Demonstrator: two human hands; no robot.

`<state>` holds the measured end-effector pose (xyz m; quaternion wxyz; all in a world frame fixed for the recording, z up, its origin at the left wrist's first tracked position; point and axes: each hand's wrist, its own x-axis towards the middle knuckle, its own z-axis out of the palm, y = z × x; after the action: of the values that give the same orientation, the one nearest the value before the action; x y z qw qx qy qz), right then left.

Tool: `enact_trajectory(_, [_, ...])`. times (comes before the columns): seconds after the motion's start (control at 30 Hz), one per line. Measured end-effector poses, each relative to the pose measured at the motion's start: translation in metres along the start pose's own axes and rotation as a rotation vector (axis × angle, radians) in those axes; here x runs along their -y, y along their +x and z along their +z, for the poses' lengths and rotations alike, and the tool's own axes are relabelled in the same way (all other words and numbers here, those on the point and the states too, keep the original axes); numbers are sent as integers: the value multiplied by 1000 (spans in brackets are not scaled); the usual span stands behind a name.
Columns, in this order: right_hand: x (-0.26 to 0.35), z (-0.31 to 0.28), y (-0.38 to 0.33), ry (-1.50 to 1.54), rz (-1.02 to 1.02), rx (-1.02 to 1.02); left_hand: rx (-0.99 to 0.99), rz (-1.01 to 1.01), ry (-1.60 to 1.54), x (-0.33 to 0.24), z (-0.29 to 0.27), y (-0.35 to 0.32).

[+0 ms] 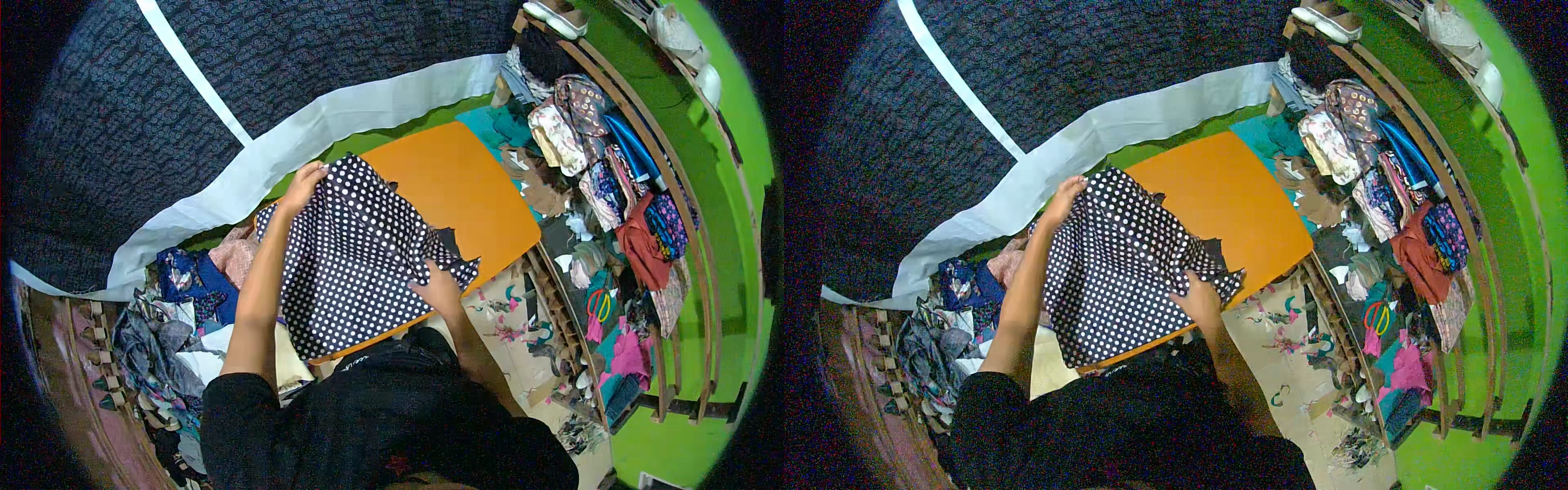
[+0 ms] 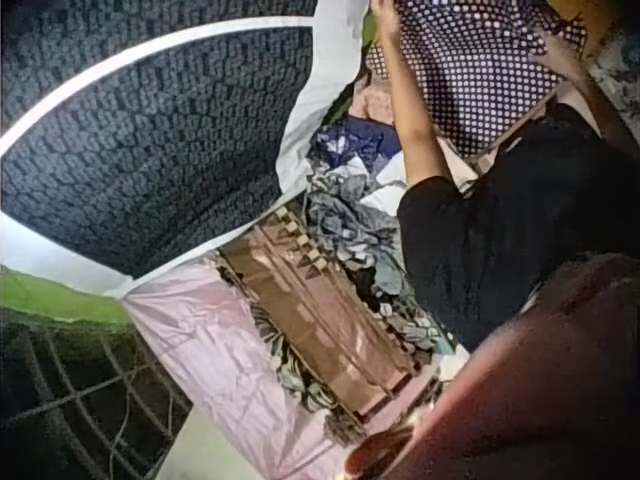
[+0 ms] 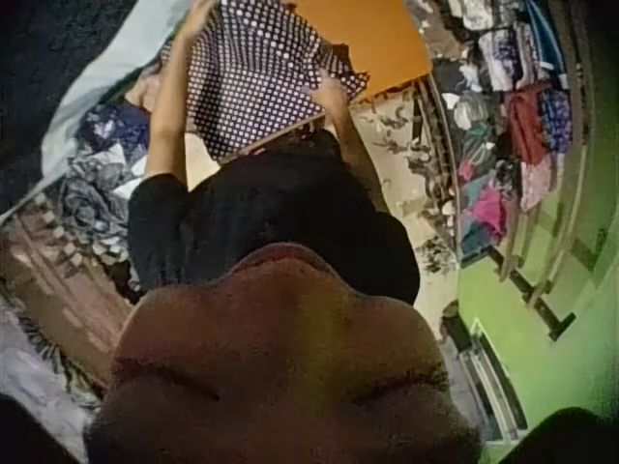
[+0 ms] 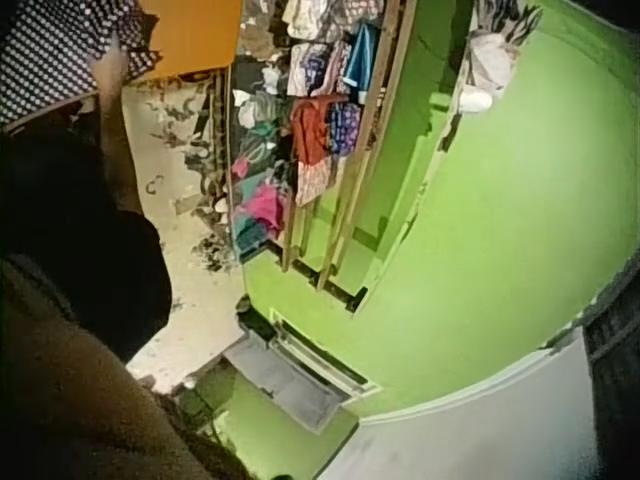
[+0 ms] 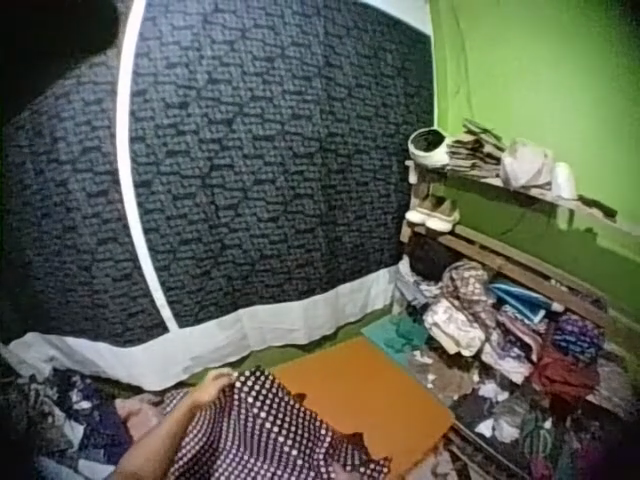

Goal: Folding various cut fabric pieces on a table and organizing them on a shelf.

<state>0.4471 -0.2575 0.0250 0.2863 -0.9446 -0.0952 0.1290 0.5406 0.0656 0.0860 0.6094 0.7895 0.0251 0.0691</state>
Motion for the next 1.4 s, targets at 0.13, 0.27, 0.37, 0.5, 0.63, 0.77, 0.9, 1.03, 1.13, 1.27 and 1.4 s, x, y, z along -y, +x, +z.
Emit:
enact_trajectory(0.13, [-20,16,3,128,-235,-156,169,227,-36,-16,-19,-7])
enact_trajectory(0.27, [-20,8,-3,284,-478,-124,241,-43,-196,-21,-42,-18])
enact_trajectory(0.37, [-19,7,-7,493,-587,108,368,-22,-216,-20,-61,-29])
enact_trajectory(0.5, [-10,7,-13,722,-366,365,359,-277,-153,-34,-63,-33])
enact_trajectory(0.63, [-25,18,-1,767,-77,353,226,-99,-38,-33,-46,-3])
enact_trajectory(0.77, [-17,-11,12,1296,125,524,7,-101,60,-41,6,34])
enact_trajectory(0.9, [-87,38,48,326,125,-38,-201,152,625,9,60,63])
enact_trajectory(1.03, [-82,36,34,168,132,-242,-218,127,604,8,92,22])
enact_trajectory(1.13, [-40,19,28,-52,57,-394,-274,-75,623,22,106,-38])
enact_trajectory(1.27, [1,13,43,41,-144,-327,-248,-205,785,45,140,-134])
enact_trajectory(1.4, [29,31,66,153,-336,-228,-139,-207,967,60,160,-183])
